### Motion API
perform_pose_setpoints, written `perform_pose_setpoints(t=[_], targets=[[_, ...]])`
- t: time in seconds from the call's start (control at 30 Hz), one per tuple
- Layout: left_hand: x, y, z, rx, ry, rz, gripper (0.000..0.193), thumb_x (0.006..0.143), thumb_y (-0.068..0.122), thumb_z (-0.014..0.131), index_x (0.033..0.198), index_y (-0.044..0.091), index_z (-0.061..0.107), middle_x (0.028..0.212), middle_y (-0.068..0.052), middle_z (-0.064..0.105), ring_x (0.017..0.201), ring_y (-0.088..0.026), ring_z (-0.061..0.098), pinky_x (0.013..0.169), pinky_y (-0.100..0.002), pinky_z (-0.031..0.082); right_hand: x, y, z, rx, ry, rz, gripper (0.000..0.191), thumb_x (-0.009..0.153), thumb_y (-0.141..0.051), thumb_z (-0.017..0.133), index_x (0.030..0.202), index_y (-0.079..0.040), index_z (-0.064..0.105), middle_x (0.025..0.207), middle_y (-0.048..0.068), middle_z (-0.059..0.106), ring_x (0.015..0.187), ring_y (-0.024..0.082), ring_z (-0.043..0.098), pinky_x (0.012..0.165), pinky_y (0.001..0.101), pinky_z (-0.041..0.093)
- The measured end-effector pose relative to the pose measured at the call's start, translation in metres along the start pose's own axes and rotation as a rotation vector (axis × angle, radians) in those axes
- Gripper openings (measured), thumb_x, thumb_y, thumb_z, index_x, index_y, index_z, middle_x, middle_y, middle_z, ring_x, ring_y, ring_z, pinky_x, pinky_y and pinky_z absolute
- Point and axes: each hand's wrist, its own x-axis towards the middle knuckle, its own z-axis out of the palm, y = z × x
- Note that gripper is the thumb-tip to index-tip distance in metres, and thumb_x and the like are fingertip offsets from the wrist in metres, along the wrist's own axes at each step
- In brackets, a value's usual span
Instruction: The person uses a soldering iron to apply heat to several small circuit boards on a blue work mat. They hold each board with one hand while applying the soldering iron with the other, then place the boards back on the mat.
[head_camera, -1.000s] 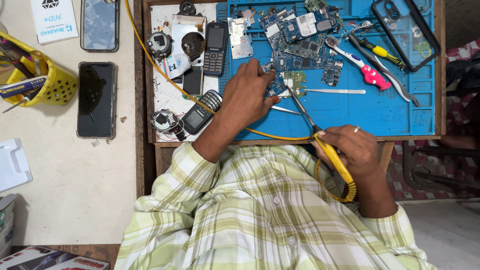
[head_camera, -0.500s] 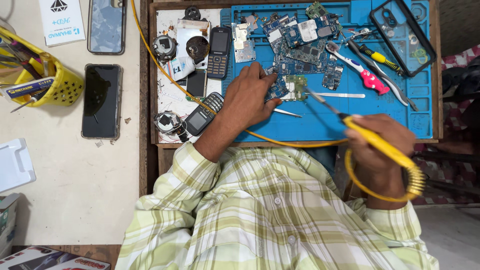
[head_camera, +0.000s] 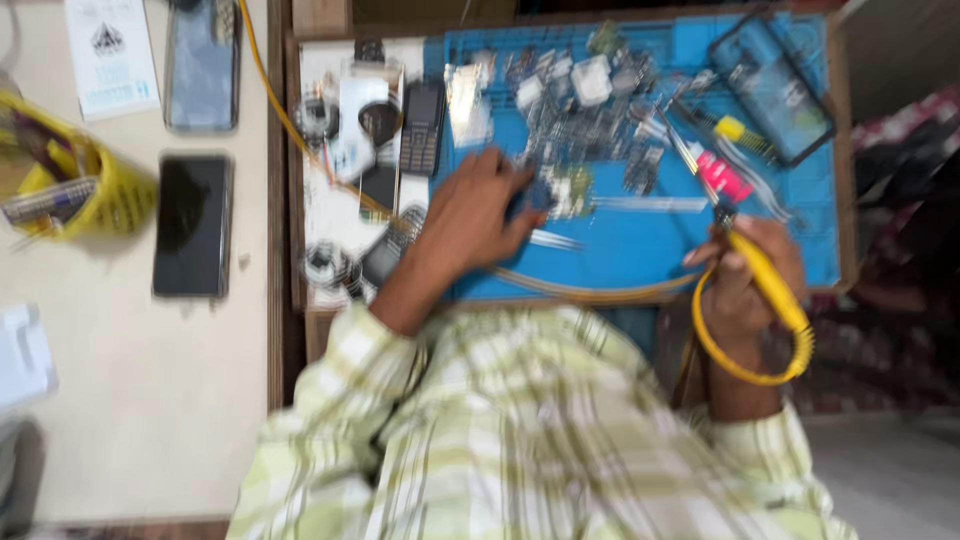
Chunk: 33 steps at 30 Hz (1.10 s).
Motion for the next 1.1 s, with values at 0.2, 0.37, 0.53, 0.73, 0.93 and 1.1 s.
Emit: perform_pose_setpoints(t=[0.2, 0.37, 0.53, 0.73, 0.93, 1.1], targets=[[0.012, 0.024, -0.017, -0.024, 0.08, 0.029, 0.059, 0.075, 0.029, 0.085, 0.126, 0.006, 0.066, 0.109, -0.017, 0.061, 0.103, -0.038, 0.058, 0.087, -0.047, 0.05, 0.032, 0.012, -0.011, 0.495, 0.307, 0.275, 0.04, 0.11, -0.036, 0.054, 0.134, -0.003, 0.051, 0.107, 0.019, 0.063, 0.057, 0.013, 0.055, 0.044, 0.0184, 0.038], [0.02, 0.031, -0.02, -0.053, 0.073, 0.06, 0.061, 0.074, 0.025, 0.086, 0.129, 0.008, 0.067, 0.115, -0.013, 0.062, 0.108, -0.034, 0.058, 0.092, -0.044, 0.048, 0.048, 0.012, -0.025, 0.704, 0.399, 0.375, 0.038, 0.113, -0.036, 0.049, 0.134, -0.005, 0.051, 0.102, 0.012, 0.061, 0.063, 0.008, 0.052, 0.042, 0.0165, 0.035], [0.018, 0.029, -0.013, -0.048, 0.006, 0.022, 0.062, 0.075, 0.027, 0.087, 0.131, 0.01, 0.068, 0.119, -0.01, 0.062, 0.11, -0.032, 0.058, 0.096, -0.042, 0.048, 0.04, 0.012, -0.015, 0.641, 0.376, 0.408, 0.037, 0.105, -0.033, 0.051, 0.132, -0.006, 0.05, 0.104, 0.013, 0.064, 0.071, 0.013, 0.06, 0.044, 0.0194, 0.042], [0.018, 0.03, -0.017, -0.046, 0.027, 0.037, 0.065, 0.073, 0.029, 0.087, 0.131, 0.01, 0.067, 0.117, -0.011, 0.063, 0.107, -0.033, 0.059, 0.093, -0.044, 0.048, 0.04, -0.001, -0.002, 0.415, 0.348, 0.341, 0.034, 0.103, -0.021, 0.055, 0.13, 0.0, 0.054, 0.107, 0.019, 0.065, 0.075, 0.019, 0.065, 0.049, 0.0254, 0.049], [0.009, 0.018, -0.004, -0.023, 0.125, 0.172, 0.057, 0.077, 0.033, 0.086, 0.124, 0.006, 0.07, 0.117, -0.015, 0.066, 0.103, -0.037, 0.06, 0.088, -0.046, 0.049, 0.017, 0.004, -0.011, 0.046, 0.103, 0.197, 0.032, 0.109, -0.017, 0.055, 0.133, 0.004, 0.054, 0.114, 0.017, 0.066, 0.084, 0.021, 0.069, 0.068, 0.0296, 0.058], [0.012, 0.027, -0.007, -0.05, 0.154, 0.179, 0.051, 0.077, 0.032, 0.085, 0.119, 0.006, 0.073, 0.113, -0.014, 0.067, 0.102, -0.034, 0.061, 0.088, -0.047, 0.049, 0.012, 0.007, -0.018, 0.033, 0.03, 0.154, 0.029, 0.112, -0.016, 0.059, 0.133, 0.004, 0.057, 0.112, 0.021, 0.066, 0.086, 0.025, 0.069, 0.077, 0.0332, 0.058]])
